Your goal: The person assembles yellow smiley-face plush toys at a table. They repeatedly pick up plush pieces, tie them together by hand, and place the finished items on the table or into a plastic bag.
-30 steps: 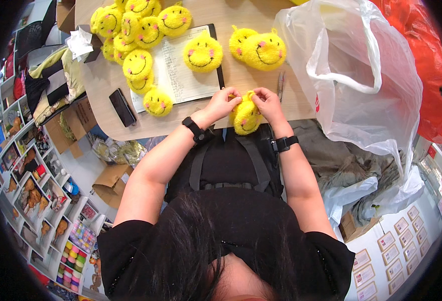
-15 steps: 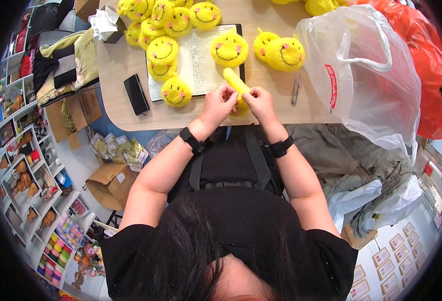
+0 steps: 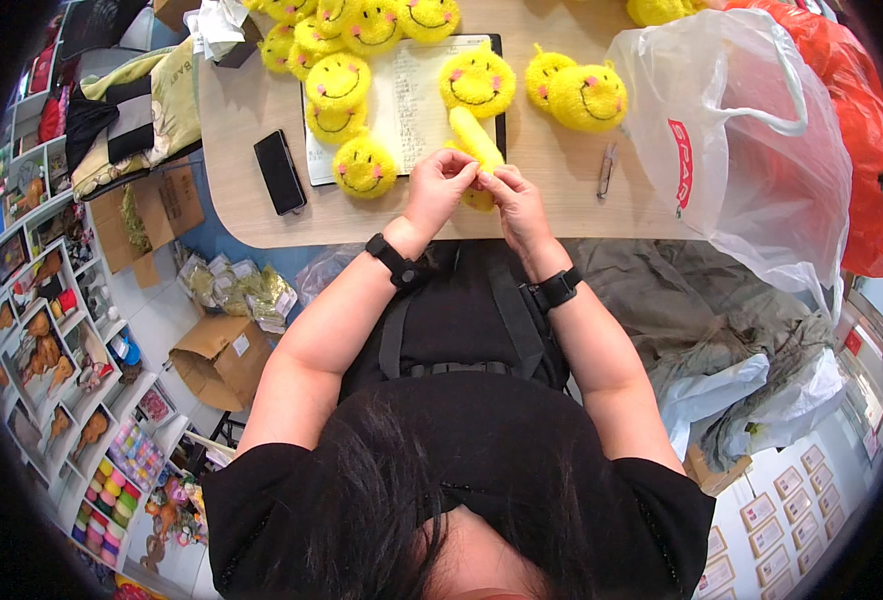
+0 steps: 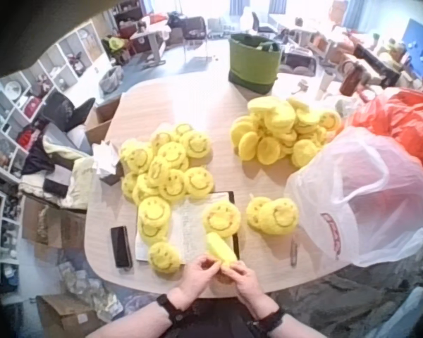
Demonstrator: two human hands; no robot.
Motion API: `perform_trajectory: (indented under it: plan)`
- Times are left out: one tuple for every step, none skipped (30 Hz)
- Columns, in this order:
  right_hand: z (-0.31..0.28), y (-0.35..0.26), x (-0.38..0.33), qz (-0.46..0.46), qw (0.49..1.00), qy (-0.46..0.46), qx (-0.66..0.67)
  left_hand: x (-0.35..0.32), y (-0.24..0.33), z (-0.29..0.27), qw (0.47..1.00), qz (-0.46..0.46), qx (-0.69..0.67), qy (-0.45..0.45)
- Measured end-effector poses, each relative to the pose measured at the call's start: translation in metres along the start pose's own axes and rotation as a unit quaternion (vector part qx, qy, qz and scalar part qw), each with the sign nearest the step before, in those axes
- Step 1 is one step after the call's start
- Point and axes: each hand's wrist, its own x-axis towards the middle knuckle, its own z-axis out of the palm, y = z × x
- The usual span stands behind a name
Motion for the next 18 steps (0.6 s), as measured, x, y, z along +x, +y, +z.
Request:
perform_trajectory:
  plan:
    - [0.0, 0.003, 0.0, 0.018, 0.999, 0.01, 0.044, 0.0, 0.0, 0.0, 1.0, -0.01, 0.009, -0.006]
    - [-0.001, 0.005, -0.001, 0.016, 0.998, 0.003, 0.053, -0.001, 0.001, 0.0, 0.999, -0.025, 0.025, -0.004]
    - [-0.001, 0.007, -0.002, 0.015, 0.998, -0.002, 0.064, -0.001, 0.001, 0.0, 0.999, -0.027, 0.023, -0.002]
    - [-0.001, 0.009, -0.002, 0.017, 0.997, -0.001, 0.074, 0.0, 0.001, 0.0, 0.999, -0.029, 0.02, -0.002]
    - [-0.001, 0.011, -0.003, 0.003, 0.997, -0.006, 0.071, 0.0, 0.0, 0.0, 0.999, -0.03, 0.015, -0.003]
    - [-0.001, 0.011, -0.004, -0.009, 0.998, -0.006, 0.067, -0.001, -0.001, 0.0, 0.999, -0.03, 0.017, -0.006]
    - [-0.001, 0.012, -0.004, -0.022, 0.998, -0.006, 0.062, -0.001, -0.002, 0.0, 0.999, -0.03, 0.018, -0.01]
    - [-0.001, 0.013, -0.004, -0.014, 0.998, -0.001, 0.067, -0.001, -0.004, 0.0, 0.999, -0.024, 0.015, -0.014]
    - [-0.001, 0.013, -0.003, -0.006, 0.997, 0.002, 0.072, -0.001, -0.005, -0.001, 0.999, -0.028, 0.018, -0.01]
    - [-0.001, 0.014, -0.002, 0.002, 0.997, 0.005, 0.078, 0.0, -0.006, -0.002, 0.999, -0.027, 0.019, -0.006]
    - [-0.001, 0.014, -0.001, -0.03, 0.999, 0.001, 0.02, 0.001, -0.007, -0.003, 0.999, -0.025, 0.02, -0.003]
    - [-0.001, 0.014, -0.001, -0.063, 0.997, -0.003, -0.039, 0.002, -0.009, -0.005, 0.999, -0.019, 0.028, -0.008]
    - [-0.001, 0.014, 0.0, -0.095, 0.991, -0.007, -0.098, 0.002, -0.009, -0.007, 0.999, -0.012, 0.037, -0.014]
    - [-0.001, 0.013, 0.001, -0.148, 0.976, -0.021, -0.159, 0.004, -0.01, -0.009, 0.999, -0.016, 0.044, -0.02]
    - [-0.001, 0.012, 0.001, -0.199, 0.955, -0.035, -0.219, 0.005, -0.011, -0.011, 0.999, -0.005, 0.039, -0.032]
    - [-0.001, 0.01, 0.001, -0.247, 0.928, -0.05, -0.276, 0.006, -0.011, -0.013, 0.999, -0.005, 0.034, -0.042]
    - [0.0, 0.009, 0.001, -0.245, 0.918, -0.049, -0.307, 0.006, -0.012, -0.014, 0.998, 0.0, 0.02, -0.055]
    - [0.001, 0.006, 0.001, -0.242, 0.909, -0.051, -0.337, 0.006, -0.013, -0.014, 0.998, -0.004, 0.028, -0.047]
